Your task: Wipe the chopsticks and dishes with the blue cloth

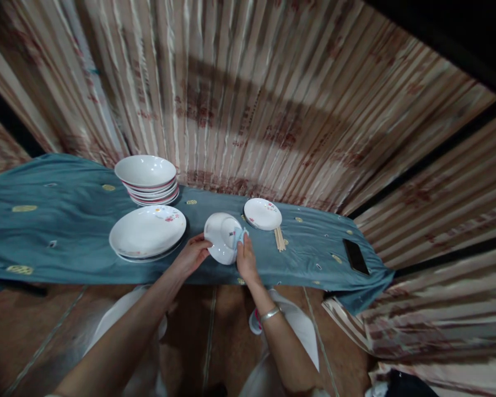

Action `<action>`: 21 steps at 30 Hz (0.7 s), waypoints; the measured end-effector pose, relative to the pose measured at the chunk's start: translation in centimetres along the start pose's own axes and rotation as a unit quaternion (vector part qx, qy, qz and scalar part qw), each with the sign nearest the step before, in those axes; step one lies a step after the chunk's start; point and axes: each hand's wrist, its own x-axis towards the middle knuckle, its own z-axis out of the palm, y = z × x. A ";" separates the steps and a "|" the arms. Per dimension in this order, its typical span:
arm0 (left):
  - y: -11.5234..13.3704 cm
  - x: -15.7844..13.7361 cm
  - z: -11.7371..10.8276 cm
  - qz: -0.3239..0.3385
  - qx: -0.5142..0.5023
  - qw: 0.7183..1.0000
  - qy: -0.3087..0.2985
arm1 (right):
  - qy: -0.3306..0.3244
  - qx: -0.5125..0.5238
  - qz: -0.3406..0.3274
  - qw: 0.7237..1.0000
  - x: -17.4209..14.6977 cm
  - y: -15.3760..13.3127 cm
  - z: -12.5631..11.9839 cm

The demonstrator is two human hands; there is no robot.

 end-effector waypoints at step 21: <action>-1.1 0.1 -0.3 0.060 0.003 0.998 0.001 | -0.019 -0.122 -0.213 0.969 -3.2 -6.2 1.4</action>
